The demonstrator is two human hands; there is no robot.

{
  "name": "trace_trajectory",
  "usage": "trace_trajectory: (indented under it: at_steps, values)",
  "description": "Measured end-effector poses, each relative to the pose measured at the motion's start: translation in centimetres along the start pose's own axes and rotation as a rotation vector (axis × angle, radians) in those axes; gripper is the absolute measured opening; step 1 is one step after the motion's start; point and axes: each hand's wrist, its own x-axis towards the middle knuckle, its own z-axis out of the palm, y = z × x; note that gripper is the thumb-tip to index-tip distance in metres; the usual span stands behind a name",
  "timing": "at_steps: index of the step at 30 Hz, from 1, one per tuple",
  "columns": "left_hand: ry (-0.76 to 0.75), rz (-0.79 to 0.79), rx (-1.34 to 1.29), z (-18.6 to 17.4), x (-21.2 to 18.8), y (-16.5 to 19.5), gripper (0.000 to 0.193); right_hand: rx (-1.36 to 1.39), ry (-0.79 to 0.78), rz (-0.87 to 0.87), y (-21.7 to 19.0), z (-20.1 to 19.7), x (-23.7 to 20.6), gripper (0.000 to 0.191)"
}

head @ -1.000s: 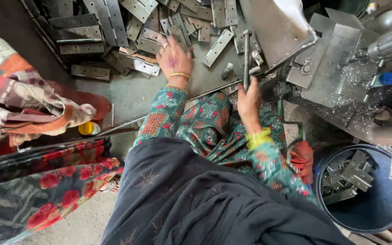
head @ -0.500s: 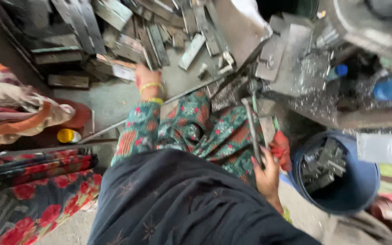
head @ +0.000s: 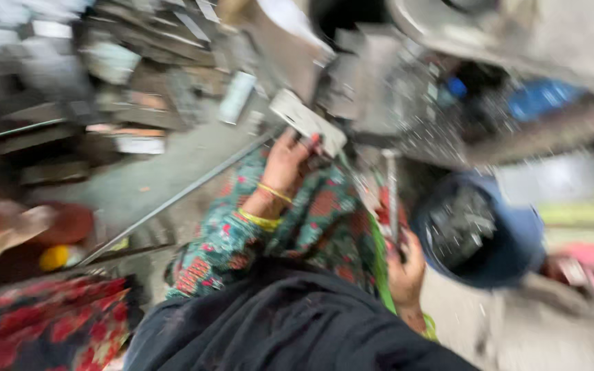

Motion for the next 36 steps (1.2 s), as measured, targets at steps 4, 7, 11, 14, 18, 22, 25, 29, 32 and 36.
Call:
trace_trajectory:
  at_steps: [4,7,11,14,18,22,25,29,32,36]
  values:
    - [-0.012,0.074,0.06,6.4,3.3,-1.7,0.024,-0.176,0.065,0.189,-0.6,-0.9,-1.4,0.045]
    - [-0.037,0.463,0.175,9.7,8.6,-4.3,0.022,-0.229,0.064,0.277,-0.6,-1.5,-2.2,0.043]
    - [0.043,0.873,0.123,10.9,15.6,-6.7,0.024,-0.271,0.124,0.416,-0.6,-1.8,-2.5,0.047]
    - [0.102,0.777,0.143,11.0,18.5,-7.8,0.02,-0.217,0.109,0.417,-1.0,-1.8,-1.7,0.047]
    - [0.114,0.866,0.452,11.0,19.3,-7.9,0.014,-0.459,0.106,0.337,-2.2,-2.2,1.5,0.045]
    - [-0.016,0.917,0.495,11.3,18.6,-6.7,0.021,-0.579,0.048,-0.02,-4.7,-2.2,6.5,0.042]
    - [-0.032,0.895,0.494,11.8,18.0,-5.7,0.024,-0.632,0.016,-0.348,-7.3,-1.2,10.3,0.039]
    - [-0.076,0.894,0.318,12.6,17.7,-4.8,0.022,-0.861,-0.073,-0.555,-11.0,0.7,14.4,0.041]
    - [0.057,0.95,0.677,12.6,17.4,-4.1,0.028,-0.972,-0.132,-0.626,-12.3,2.9,16.6,0.04]
    - [0.107,0.941,0.831,12.5,16.8,-3.1,0.034,-1.013,-0.209,-0.741,-13.7,4.7,17.5,0.038]
